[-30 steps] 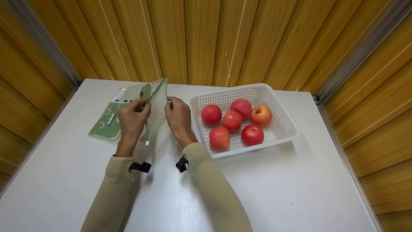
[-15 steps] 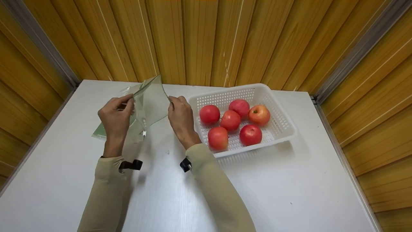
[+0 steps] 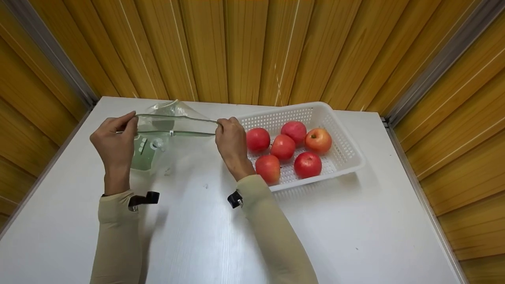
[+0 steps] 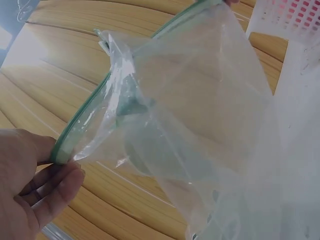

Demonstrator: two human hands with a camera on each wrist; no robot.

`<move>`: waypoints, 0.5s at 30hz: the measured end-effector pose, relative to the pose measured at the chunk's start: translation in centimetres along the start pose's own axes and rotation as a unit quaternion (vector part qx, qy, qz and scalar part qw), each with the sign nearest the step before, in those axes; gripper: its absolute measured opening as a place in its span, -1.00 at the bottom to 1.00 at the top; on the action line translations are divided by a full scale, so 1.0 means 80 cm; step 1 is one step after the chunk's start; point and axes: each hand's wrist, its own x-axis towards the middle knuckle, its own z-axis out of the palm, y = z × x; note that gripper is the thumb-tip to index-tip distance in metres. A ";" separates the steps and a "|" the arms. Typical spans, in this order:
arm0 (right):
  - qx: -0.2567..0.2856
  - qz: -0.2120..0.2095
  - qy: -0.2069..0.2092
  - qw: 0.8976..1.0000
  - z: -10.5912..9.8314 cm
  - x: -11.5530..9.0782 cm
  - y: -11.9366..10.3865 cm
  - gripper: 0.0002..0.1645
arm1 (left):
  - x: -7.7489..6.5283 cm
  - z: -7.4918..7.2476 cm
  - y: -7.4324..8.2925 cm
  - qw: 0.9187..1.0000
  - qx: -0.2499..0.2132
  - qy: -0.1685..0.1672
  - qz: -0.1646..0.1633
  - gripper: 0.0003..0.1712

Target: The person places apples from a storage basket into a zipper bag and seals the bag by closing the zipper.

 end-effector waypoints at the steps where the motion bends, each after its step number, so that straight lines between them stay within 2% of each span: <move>1: 0.000 0.000 -0.002 1.000 -0.002 0.000 0.001 -0.79 | 0.001 -0.002 -0.001 1.000 -0.002 -0.003 -0.005 -0.87; 5: -0.002 -0.002 -0.012 1.000 -0.010 -0.001 0.005 -0.79 | 0.003 -0.007 -0.002 1.000 -0.017 -0.013 -0.022 -0.87; 10: -0.004 0.004 -0.019 1.000 -0.021 -0.004 0.009 -0.80 | 0.002 -0.010 0.000 0.999 -0.036 -0.017 -0.028 -0.90; 15: -0.001 0.012 0.005 1.000 -0.027 -0.005 0.011 -0.81 | 0.001 -0.011 0.009 0.999 -0.040 -0.020 0.018 -0.92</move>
